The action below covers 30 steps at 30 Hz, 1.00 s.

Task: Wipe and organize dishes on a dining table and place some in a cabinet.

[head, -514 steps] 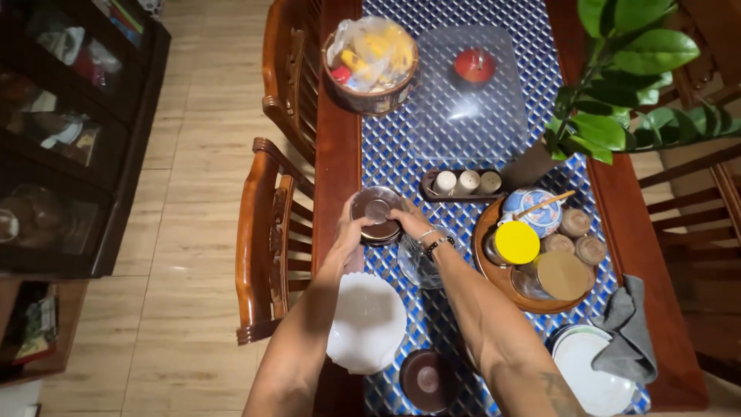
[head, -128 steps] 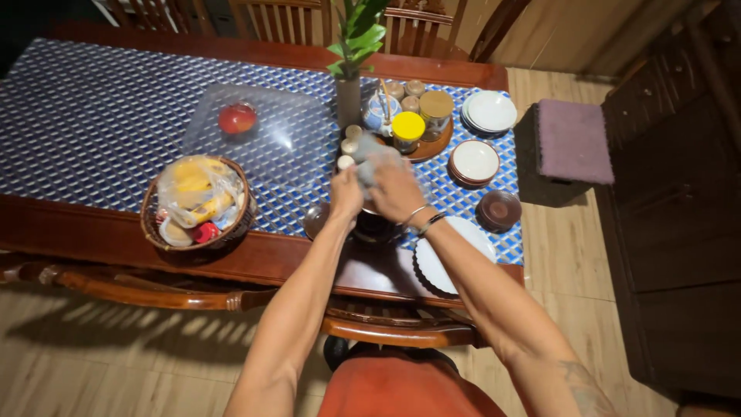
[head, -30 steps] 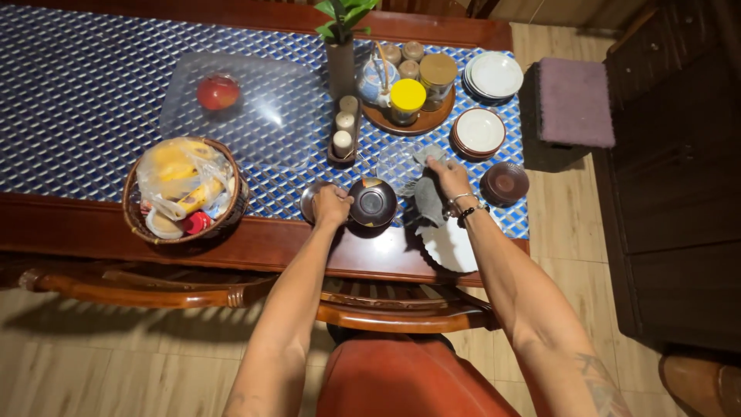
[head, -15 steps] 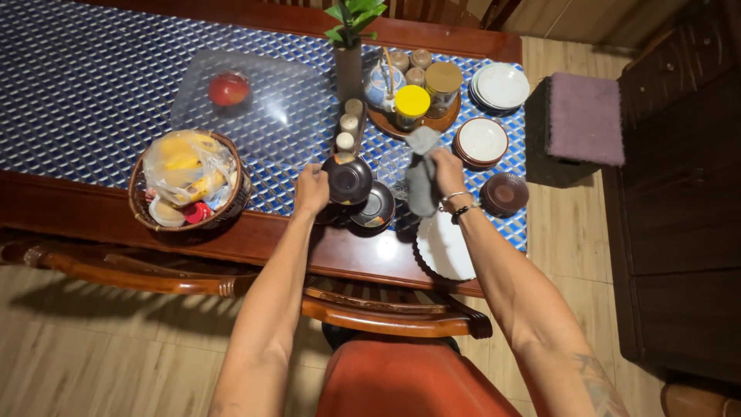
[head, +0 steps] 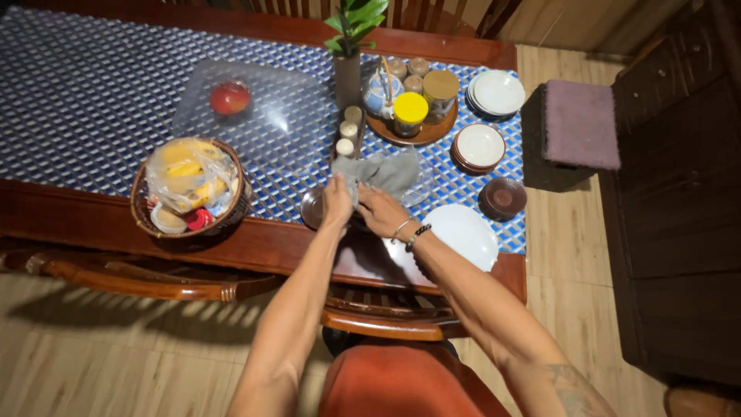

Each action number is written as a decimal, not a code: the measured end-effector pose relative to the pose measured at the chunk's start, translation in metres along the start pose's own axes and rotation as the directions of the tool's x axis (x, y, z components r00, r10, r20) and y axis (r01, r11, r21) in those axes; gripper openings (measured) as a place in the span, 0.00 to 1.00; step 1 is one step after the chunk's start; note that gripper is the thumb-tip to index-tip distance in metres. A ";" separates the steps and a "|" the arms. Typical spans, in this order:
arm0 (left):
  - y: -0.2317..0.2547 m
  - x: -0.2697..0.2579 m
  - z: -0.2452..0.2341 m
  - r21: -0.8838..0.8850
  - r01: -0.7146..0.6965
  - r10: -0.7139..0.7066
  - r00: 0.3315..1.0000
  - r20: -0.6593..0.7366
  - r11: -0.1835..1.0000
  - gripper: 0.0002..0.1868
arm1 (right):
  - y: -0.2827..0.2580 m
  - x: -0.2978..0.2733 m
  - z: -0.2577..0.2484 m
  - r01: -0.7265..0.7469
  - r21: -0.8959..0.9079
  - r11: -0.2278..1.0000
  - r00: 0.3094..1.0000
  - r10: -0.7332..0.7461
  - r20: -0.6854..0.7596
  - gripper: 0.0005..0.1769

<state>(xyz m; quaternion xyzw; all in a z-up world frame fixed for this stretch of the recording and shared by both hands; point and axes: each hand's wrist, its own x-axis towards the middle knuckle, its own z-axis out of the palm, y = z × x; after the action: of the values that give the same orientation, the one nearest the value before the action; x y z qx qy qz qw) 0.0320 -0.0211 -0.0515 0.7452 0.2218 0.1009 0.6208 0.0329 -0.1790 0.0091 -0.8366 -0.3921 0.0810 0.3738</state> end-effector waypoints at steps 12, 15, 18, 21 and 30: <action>-0.007 -0.014 0.002 0.181 -0.065 0.053 0.996 0.069 0.981 0.32 | 0.006 -0.018 -0.016 -0.110 -0.045 0.993 0.985 0.115 0.128 0.15; 0.025 -0.017 -0.014 0.173 -0.048 0.037 0.997 0.066 0.984 0.31 | -0.002 -0.013 -0.026 0.105 -0.244 0.964 0.987 -0.132 -0.096 0.11; 0.051 -0.030 -0.013 0.137 -0.119 0.100 0.985 0.142 0.983 0.27 | 0.032 -0.004 -0.016 0.002 0.042 0.999 0.933 0.013 -0.360 0.38; 0.060 -0.024 -0.013 0.084 -0.226 0.207 0.960 0.188 0.971 0.22 | 0.026 0.014 -0.038 -0.213 0.266 0.940 0.821 0.320 -0.472 0.23; 0.050 -0.009 0.007 0.060 -0.137 0.149 0.939 -0.309 0.989 0.18 | 0.022 0.011 0.027 -0.197 0.553 0.810 0.691 0.515 -0.508 0.19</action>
<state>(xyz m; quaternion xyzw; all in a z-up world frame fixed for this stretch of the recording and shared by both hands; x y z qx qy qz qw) 0.0368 -0.0376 -0.0037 0.7456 0.2643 0.2583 0.5545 0.0417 -0.1651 -0.0237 -0.7618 -0.0356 -0.0444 0.6453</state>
